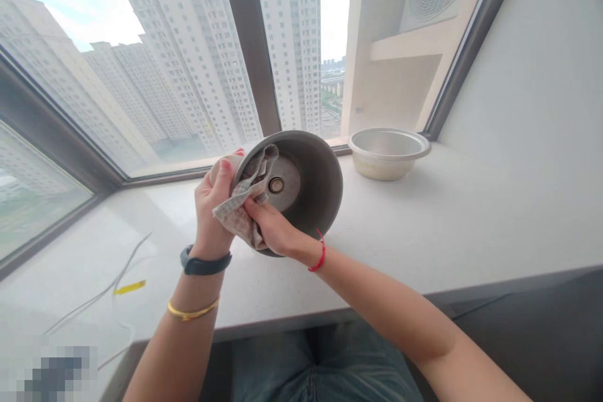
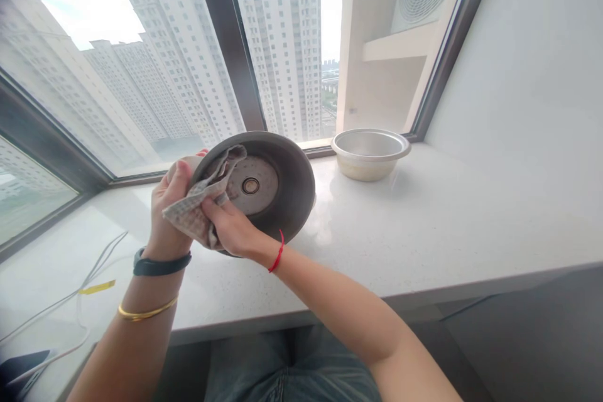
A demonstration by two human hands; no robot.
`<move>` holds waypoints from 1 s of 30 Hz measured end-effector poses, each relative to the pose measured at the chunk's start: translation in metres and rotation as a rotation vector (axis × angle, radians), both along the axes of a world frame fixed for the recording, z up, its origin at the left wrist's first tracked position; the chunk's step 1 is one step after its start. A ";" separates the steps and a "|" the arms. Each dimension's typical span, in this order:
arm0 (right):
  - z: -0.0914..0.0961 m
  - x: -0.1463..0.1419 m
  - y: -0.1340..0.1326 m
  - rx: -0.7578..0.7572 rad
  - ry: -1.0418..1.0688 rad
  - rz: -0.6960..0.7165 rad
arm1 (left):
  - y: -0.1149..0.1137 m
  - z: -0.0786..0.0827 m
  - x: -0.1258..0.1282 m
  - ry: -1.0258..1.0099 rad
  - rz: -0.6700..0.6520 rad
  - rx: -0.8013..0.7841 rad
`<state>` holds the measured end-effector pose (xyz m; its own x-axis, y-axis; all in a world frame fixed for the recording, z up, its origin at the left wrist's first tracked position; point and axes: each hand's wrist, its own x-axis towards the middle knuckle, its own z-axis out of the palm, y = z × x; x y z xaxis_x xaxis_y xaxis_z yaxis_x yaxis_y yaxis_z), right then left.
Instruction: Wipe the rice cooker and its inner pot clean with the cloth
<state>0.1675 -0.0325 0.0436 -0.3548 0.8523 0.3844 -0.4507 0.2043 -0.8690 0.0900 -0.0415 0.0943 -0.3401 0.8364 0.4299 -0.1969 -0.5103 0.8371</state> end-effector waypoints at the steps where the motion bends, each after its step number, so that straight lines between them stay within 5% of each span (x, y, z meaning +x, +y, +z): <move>1: -0.004 0.003 -0.003 0.022 -0.040 0.035 | 0.000 0.001 0.001 0.011 0.016 -0.006; 4: 0.000 0.010 0.002 0.029 -0.001 -0.022 | -0.001 0.001 0.007 0.070 0.015 -0.011; 8: 0.030 0.029 0.028 -0.137 0.300 -0.223 | -0.002 0.000 0.013 0.117 -0.030 -0.025; 11: 0.045 0.046 0.046 -0.192 0.328 -0.311 | -0.004 0.000 0.014 0.076 -0.018 -0.029; 16: 0.027 0.027 0.039 -0.188 0.281 -0.499 | -0.007 -0.002 0.018 0.070 -0.013 -0.014; 19: 0.005 0.012 0.013 -0.083 -0.010 -0.368 | -0.006 -0.001 0.017 0.064 -0.014 -0.010; 22: -0.008 0.032 -0.007 0.204 -0.494 -0.104 | -0.003 0.000 0.008 -0.010 0.001 -0.002; 26: -0.001 0.090 -0.010 0.662 -1.127 0.006 | 0.001 -0.001 -0.010 -0.074 0.048 -0.006; 30: 0.015 0.126 -0.002 0.896 -1.511 0.001 | 0.001 -0.001 -0.015 -0.068 0.046 -0.040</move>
